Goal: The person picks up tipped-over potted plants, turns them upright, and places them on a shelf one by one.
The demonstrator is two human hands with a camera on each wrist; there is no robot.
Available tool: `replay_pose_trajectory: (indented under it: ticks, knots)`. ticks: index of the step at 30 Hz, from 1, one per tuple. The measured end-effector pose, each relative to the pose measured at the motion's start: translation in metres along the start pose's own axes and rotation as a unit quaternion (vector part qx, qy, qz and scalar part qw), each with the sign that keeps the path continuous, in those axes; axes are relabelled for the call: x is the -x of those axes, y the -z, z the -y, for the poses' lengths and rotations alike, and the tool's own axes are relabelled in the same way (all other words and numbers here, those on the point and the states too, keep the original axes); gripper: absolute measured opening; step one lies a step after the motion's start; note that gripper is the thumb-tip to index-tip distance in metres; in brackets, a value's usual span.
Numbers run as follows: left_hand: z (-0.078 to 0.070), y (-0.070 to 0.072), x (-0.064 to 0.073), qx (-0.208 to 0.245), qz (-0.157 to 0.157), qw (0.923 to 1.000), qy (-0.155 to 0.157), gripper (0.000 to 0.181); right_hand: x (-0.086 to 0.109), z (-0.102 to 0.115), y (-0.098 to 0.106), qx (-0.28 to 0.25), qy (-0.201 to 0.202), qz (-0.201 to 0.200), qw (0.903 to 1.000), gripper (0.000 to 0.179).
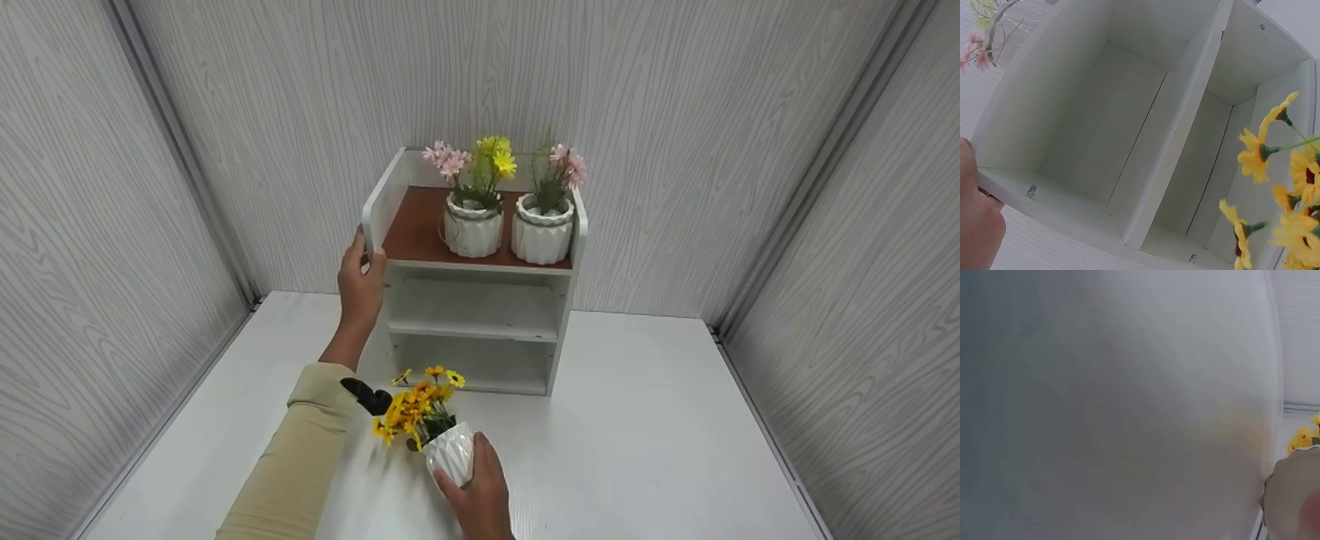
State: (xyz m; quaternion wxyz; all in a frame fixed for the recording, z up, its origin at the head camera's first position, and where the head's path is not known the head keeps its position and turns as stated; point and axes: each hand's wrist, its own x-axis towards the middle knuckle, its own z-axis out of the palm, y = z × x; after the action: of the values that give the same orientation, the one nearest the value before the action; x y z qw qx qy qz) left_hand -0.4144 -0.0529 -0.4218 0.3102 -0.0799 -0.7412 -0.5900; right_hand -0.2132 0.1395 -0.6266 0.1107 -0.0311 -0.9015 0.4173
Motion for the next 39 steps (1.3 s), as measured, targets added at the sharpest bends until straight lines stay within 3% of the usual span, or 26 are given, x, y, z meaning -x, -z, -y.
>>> replay_pose_trajectory:
  ticks: [8,16,23,29,39]
  knots:
    - [0.000,-0.001,0.000,-0.001,-0.003,1.0000,-0.008,0.053,0.000,0.000,0.012,-0.043,-0.089,0.063,0.9931,0.114]
    - [0.001,-0.001,0.001,-0.001,-0.003,1.0000,-0.008,0.053,0.005,-0.009,0.027,-0.058,-0.117,0.107,0.9856,0.118]
    - [-0.001,0.000,0.001,0.000,-0.003,1.0000,-0.006,0.053,0.002,-0.012,0.029,-0.075,-0.139,0.096,0.9828,0.114]
    - [0.000,-0.001,0.000,-0.003,0.001,1.0000,0.001,0.054,-0.008,-0.017,0.025,-0.128,-0.121,0.097,0.9796,0.109]
    - [0.000,-0.001,0.000,-0.008,-0.002,1.0000,-0.003,0.054,-0.027,-0.028,0.011,-0.135,-0.070,0.079,0.9853,0.108]
